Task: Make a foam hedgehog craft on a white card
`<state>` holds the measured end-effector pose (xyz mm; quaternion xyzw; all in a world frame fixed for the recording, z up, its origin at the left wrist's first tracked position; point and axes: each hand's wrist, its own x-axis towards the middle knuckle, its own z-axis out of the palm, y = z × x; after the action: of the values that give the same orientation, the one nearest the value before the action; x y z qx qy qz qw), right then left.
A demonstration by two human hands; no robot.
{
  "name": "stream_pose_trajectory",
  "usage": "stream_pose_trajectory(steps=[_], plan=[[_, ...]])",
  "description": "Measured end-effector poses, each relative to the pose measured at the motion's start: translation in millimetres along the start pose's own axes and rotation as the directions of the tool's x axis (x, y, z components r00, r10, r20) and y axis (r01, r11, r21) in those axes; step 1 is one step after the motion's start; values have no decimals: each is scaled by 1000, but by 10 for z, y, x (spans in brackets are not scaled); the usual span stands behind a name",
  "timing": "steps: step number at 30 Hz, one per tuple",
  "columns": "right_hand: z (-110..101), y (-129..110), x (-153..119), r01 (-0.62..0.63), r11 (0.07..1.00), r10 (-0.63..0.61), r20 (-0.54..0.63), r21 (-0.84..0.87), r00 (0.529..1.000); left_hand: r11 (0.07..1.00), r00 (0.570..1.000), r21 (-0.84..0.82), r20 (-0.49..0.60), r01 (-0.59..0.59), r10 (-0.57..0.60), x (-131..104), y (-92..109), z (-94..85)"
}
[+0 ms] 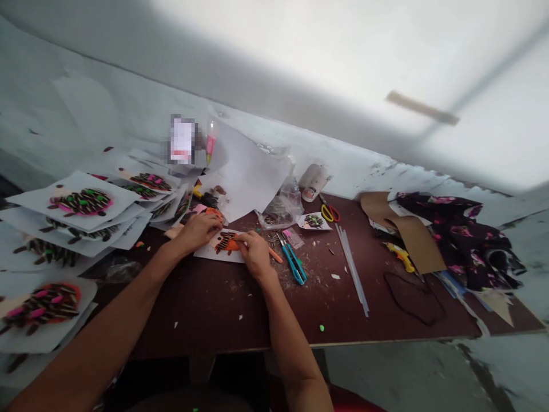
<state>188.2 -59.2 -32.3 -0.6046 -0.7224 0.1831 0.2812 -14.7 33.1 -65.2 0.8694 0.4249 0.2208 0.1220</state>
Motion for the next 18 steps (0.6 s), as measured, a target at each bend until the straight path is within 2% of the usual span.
stream_pose_trajectory(steps=[7, 14, 18], plan=[[22, -72, 9, 1, 997, -1, 5, -77, 1000, 1000, 1000, -7, -3, 5, -5, -2, 5, -3], [51, -112, 38, -9, 981, 22, 63, -192, 998, 1000, 999, 1, 32, 17, -17, 5, 38, -47], [62, -110, 55, -6, 968, 26, 76, -252, 997, 1000, 1000, 4, 17, 14, -14, 3, 25, -32]])
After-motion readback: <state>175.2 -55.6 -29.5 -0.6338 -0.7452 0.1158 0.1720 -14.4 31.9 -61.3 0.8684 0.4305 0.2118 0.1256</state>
